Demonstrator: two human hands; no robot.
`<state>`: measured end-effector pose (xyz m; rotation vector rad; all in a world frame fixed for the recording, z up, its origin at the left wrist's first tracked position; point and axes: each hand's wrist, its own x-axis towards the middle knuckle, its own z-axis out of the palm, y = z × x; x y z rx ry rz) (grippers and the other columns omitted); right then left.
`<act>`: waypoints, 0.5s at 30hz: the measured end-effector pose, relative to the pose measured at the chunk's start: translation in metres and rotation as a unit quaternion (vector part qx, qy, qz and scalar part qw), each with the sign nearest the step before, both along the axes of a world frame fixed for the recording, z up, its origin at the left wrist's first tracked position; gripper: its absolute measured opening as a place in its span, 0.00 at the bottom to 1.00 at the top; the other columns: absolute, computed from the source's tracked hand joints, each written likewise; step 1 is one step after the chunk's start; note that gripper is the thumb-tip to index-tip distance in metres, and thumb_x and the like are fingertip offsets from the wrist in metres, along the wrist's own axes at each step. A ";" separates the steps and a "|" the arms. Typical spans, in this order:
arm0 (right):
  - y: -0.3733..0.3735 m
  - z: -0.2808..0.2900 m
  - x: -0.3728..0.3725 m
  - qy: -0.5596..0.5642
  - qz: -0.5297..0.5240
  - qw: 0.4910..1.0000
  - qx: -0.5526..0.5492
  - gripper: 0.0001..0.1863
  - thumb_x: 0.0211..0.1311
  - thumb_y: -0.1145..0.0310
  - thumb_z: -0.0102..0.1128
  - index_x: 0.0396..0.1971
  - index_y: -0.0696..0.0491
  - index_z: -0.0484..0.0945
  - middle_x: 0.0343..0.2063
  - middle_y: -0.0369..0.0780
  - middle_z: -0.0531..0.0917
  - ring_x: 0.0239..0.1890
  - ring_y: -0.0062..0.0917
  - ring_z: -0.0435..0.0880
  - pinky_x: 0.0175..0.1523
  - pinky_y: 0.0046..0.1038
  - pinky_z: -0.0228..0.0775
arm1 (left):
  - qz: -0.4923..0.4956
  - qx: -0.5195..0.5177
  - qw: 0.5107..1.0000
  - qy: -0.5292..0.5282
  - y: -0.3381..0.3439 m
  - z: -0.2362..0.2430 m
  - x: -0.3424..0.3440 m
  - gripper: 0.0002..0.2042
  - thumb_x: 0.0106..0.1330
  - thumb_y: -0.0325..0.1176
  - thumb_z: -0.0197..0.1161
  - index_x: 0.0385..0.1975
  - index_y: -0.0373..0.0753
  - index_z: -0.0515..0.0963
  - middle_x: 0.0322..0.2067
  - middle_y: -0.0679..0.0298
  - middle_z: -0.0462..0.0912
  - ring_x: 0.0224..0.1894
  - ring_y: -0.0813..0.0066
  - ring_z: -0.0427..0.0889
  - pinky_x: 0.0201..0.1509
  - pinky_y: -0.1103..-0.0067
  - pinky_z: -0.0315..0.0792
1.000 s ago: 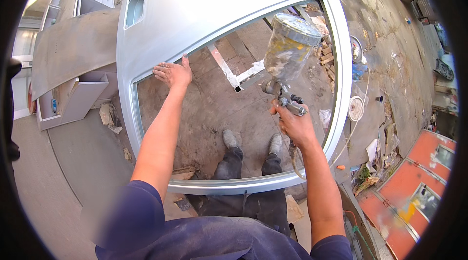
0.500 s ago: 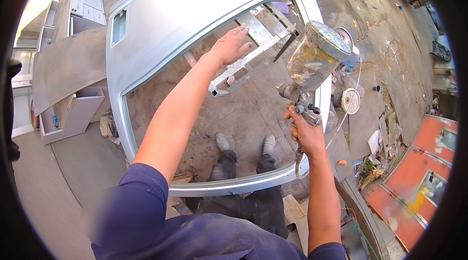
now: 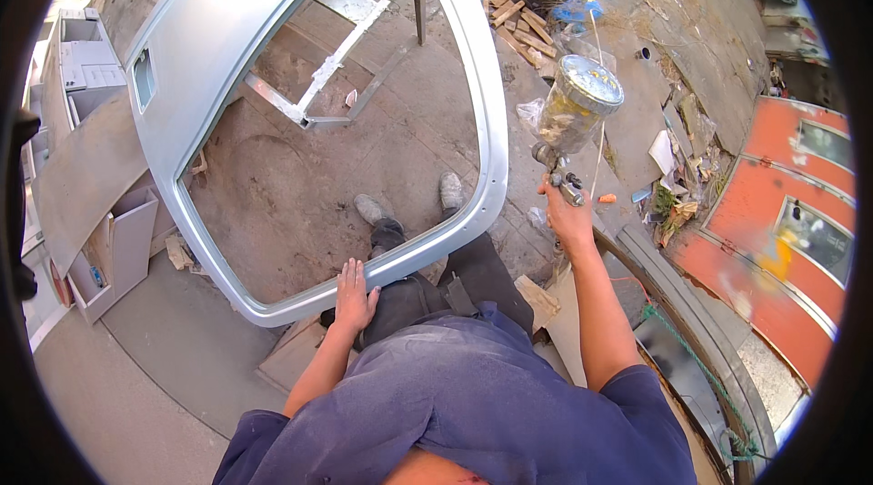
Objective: The person uses a spray gun to apply paint to a white car door resting on a metal stand. They move around the door to cover different sections, including the edges and interior frame, then walk away from the door.
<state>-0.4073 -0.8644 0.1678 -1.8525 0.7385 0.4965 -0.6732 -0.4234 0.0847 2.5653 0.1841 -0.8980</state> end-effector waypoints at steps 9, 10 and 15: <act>-0.016 0.007 -0.081 0.159 0.154 0.972 0.080 0.16 0.77 0.58 0.69 0.32 0.54 0.86 0.16 0.28 0.73 0.16 0.13 0.68 0.23 0.25 0.56 | -0.087 0.012 0.996 -0.009 -0.083 0.003 0.025 0.42 0.79 0.49 0.63 0.85 0.32 0.54 0.87 0.48 0.46 0.89 0.50 0.43 0.91 0.55 0.43; -0.013 0.008 -0.087 0.165 0.162 0.968 0.094 0.16 0.77 0.57 0.69 0.32 0.54 0.86 0.16 0.29 0.73 0.16 0.13 0.69 0.23 0.25 0.57 | -0.113 -0.006 0.993 -0.041 -0.094 -0.001 0.034 0.43 0.78 0.47 0.65 0.84 0.32 0.55 0.87 0.48 0.47 0.89 0.49 0.45 0.91 0.55 0.44; 0.015 0.014 -0.122 0.195 0.203 0.953 0.114 0.18 0.76 0.54 0.71 0.31 0.54 0.85 0.17 0.30 0.74 0.16 0.15 0.70 0.23 0.27 0.59 | -0.217 -0.063 0.969 -0.098 -0.145 -0.006 0.078 0.41 0.77 0.44 0.65 0.84 0.32 0.57 0.87 0.49 0.48 0.89 0.49 0.45 0.91 0.56 0.45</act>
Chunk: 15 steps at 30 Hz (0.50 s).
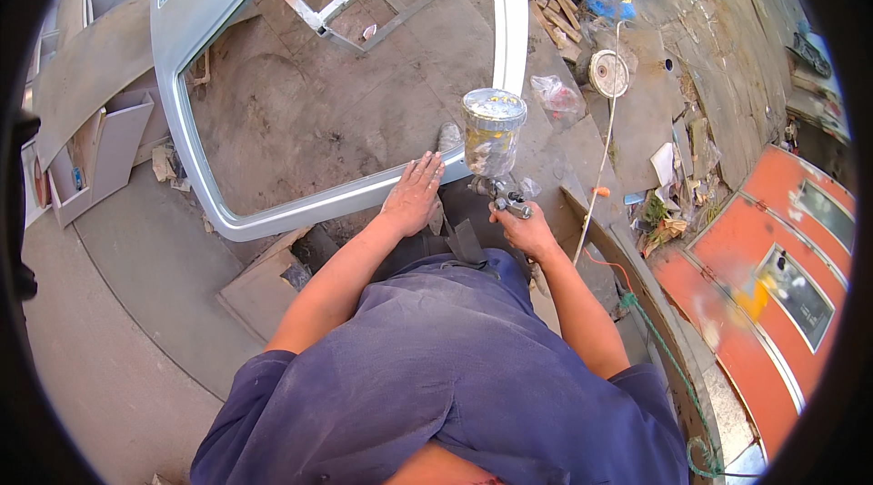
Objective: The person uses a spray gun to apply paint to a white car door resting on a metal stand. They move around the door to cover different sections, including the edges and interior frame, then walk away from the door.
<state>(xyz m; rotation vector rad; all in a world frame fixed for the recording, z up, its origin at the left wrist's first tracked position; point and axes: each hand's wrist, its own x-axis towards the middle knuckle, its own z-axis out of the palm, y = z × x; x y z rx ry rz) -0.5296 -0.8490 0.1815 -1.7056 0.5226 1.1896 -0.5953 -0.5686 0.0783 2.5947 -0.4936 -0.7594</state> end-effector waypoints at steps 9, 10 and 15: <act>0.022 0.005 -0.031 -0.033 0.042 0.999 -0.010 0.15 0.75 0.59 0.70 0.31 0.54 0.85 0.16 0.29 0.73 0.15 0.15 0.69 0.22 0.26 0.58 | 0.025 0.090 0.995 -0.025 0.062 -0.013 -0.083 0.37 0.77 0.36 0.56 0.84 0.32 0.56 0.87 0.52 0.48 0.89 0.57 0.46 0.92 0.56 0.43; 0.024 0.005 -0.033 -0.045 0.046 0.998 -0.013 0.14 0.74 0.61 0.69 0.31 0.55 0.86 0.15 0.28 0.72 0.15 0.14 0.69 0.22 0.26 0.57 | 0.041 0.107 0.993 -0.027 0.085 -0.015 -0.104 0.37 0.76 0.35 0.56 0.84 0.32 0.56 0.87 0.53 0.48 0.89 0.56 0.46 0.92 0.56 0.43; 0.041 0.010 -0.045 -0.059 0.064 0.996 -0.009 0.14 0.75 0.60 0.69 0.33 0.55 0.86 0.15 0.28 0.72 0.14 0.14 0.68 0.22 0.26 0.56 | 0.159 0.237 0.956 0.066 0.209 0.005 -0.203 0.38 0.78 0.35 0.53 0.86 0.34 0.50 0.88 0.53 0.47 0.89 0.55 0.45 0.92 0.56 0.41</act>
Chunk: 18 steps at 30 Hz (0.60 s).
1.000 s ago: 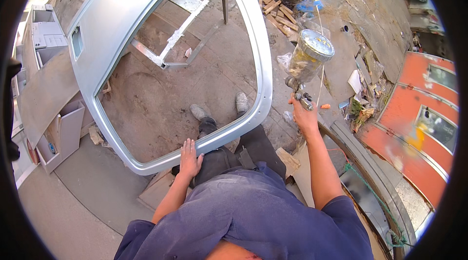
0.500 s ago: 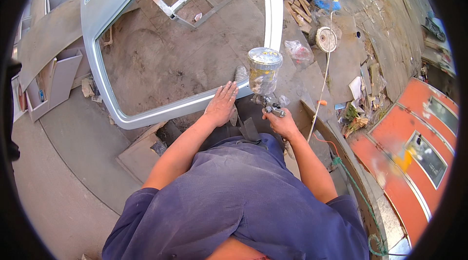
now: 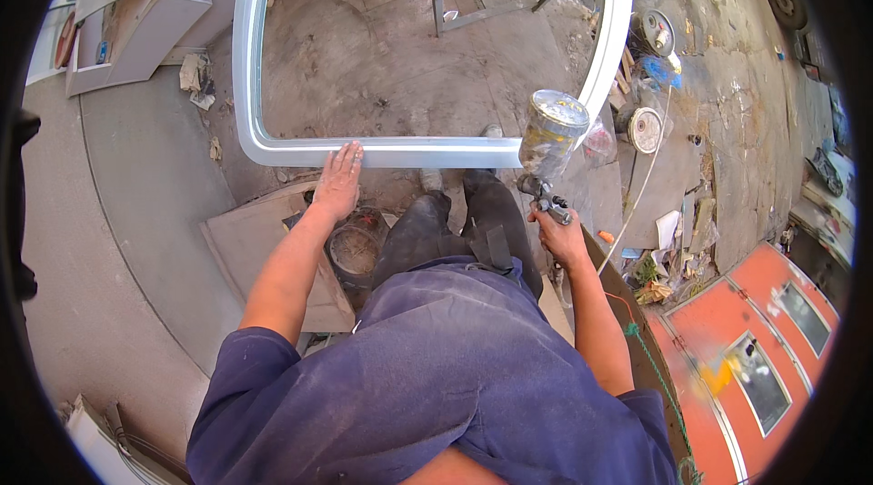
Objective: The person uses a spray gun to apply paint to a white car door resting on a metal stand. They move around the door to cover different sections, including the edges and interior frame, then walk away from the door.
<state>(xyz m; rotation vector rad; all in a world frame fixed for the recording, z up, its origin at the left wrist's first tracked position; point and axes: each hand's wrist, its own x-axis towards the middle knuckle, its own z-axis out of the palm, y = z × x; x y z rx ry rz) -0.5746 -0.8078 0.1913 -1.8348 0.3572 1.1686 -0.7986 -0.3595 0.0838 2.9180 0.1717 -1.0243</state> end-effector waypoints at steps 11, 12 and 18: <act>0.071 0.037 -0.049 -0.082 0.049 0.991 0.098 0.13 0.79 0.59 0.68 0.45 0.55 0.90 0.20 0.30 0.80 0.19 0.16 0.74 0.25 0.25 0.62 | 0.434 -0.118 0.881 -0.149 0.051 0.040 -0.063 0.20 0.79 0.47 0.60 0.43 0.32 0.83 0.47 0.40 0.87 0.52 0.35 0.85 0.57 0.52 0.78; 0.075 0.040 -0.052 -0.093 0.066 0.989 0.096 0.13 0.79 0.60 0.68 0.45 0.56 0.89 0.23 0.31 0.82 0.20 0.15 0.74 0.26 0.25 0.63 | 0.413 -0.171 0.872 -0.197 0.020 0.059 -0.042 0.19 0.80 0.46 0.60 0.39 0.31 0.82 0.41 0.40 0.88 0.47 0.34 0.86 0.52 0.52 0.78; 0.105 0.070 -0.065 -0.180 0.084 0.977 0.078 0.10 0.76 0.68 0.67 0.49 0.57 0.88 0.32 0.33 0.87 0.29 0.16 0.79 0.36 0.27 0.73 | 0.081 -0.357 0.837 -0.406 -0.136 0.187 0.069 0.10 0.72 0.35 0.72 0.35 0.35 0.83 0.31 0.53 0.83 0.35 0.51 0.85 0.39 0.61 0.80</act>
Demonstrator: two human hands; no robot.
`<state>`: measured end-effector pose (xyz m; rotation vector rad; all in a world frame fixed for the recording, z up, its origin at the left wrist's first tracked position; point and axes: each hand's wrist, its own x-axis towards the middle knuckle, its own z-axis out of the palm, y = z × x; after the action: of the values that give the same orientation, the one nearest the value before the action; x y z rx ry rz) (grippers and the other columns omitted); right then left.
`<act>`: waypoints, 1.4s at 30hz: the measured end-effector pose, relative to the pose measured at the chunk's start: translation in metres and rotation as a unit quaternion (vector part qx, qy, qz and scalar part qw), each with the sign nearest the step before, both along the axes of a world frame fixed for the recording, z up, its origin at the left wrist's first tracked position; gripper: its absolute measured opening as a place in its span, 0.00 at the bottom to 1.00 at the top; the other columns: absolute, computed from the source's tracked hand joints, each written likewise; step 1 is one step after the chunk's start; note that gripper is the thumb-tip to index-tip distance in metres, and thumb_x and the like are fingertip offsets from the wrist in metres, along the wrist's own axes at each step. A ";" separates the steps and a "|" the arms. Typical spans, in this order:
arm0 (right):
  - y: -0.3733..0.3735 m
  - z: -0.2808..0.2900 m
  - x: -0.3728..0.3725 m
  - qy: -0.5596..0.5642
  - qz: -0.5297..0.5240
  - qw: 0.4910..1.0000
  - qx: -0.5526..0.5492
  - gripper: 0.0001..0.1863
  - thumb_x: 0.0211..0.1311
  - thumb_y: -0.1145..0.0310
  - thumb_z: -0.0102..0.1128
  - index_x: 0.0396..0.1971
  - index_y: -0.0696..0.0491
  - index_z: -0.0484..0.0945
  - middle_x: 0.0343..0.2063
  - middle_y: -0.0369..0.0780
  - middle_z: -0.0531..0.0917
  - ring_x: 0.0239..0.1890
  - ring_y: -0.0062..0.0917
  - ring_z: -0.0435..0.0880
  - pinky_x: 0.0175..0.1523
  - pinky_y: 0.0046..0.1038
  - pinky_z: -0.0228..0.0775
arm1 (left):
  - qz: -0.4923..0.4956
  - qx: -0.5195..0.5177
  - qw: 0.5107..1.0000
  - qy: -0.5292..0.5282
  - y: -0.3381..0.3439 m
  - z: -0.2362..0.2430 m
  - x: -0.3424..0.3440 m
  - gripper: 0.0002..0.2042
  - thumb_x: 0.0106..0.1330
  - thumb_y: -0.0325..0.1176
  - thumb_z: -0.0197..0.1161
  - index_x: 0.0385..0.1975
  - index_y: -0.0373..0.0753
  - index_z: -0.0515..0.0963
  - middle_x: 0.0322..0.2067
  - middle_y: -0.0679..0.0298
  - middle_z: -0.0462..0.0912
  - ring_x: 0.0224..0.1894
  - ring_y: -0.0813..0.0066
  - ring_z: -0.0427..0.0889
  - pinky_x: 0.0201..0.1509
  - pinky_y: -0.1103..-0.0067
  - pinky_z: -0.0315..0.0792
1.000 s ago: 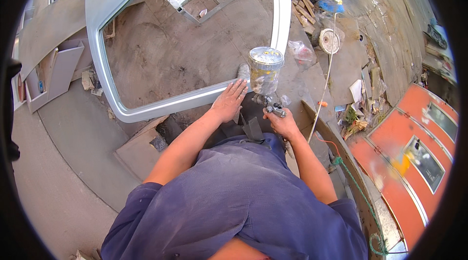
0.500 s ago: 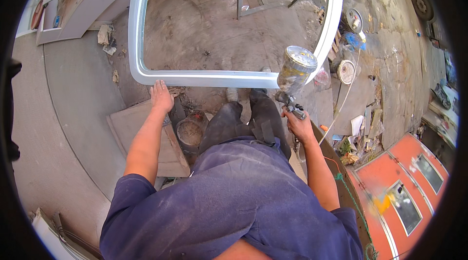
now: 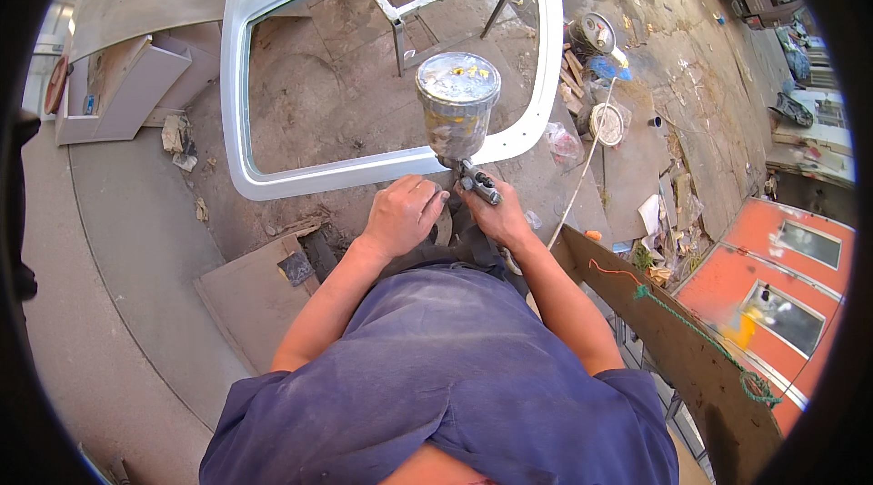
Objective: The person uses a spray gun to apply paint to a white car door resting on a metal stand. They move around the door to cover different sections, including the edges and interior frame, then walk away from the door.
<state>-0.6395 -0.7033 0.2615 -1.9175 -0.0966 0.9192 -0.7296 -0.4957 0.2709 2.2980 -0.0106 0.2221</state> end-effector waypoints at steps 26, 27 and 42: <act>-0.100 -0.004 -0.006 -0.207 -0.081 0.967 0.122 0.21 0.70 0.67 0.65 0.61 0.57 0.82 0.53 0.52 0.87 0.57 0.48 0.87 0.63 0.41 0.78 | -0.206 0.187 0.917 -0.287 -0.147 0.048 0.050 0.08 0.63 0.27 0.72 0.38 0.29 0.87 0.41 0.55 0.87 0.44 0.57 0.88 0.51 0.62 0.84; -0.105 -0.007 -0.006 -0.223 -0.077 0.964 0.120 0.22 0.70 0.66 0.65 0.61 0.57 0.82 0.53 0.53 0.87 0.57 0.49 0.87 0.63 0.41 0.78 | -0.209 0.191 0.917 -0.282 -0.152 0.048 0.050 0.08 0.63 0.27 0.72 0.38 0.29 0.87 0.41 0.55 0.87 0.44 0.57 0.88 0.51 0.62 0.84; -0.178 -0.047 -0.007 -0.110 -0.149 0.979 0.091 0.21 0.73 0.66 0.69 0.62 0.54 0.82 0.39 0.42 0.89 0.41 0.30 0.91 0.48 0.34 0.82 | -0.157 0.156 0.961 -0.166 -0.195 0.047 0.037 0.14 0.63 0.32 0.76 0.45 0.31 0.88 0.39 0.56 0.88 0.40 0.60 0.89 0.47 0.66 0.83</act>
<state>-0.6465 -0.8817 0.2148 -1.7964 -0.0210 0.4813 -0.6930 -0.6912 0.3179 2.4994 -0.6167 0.4656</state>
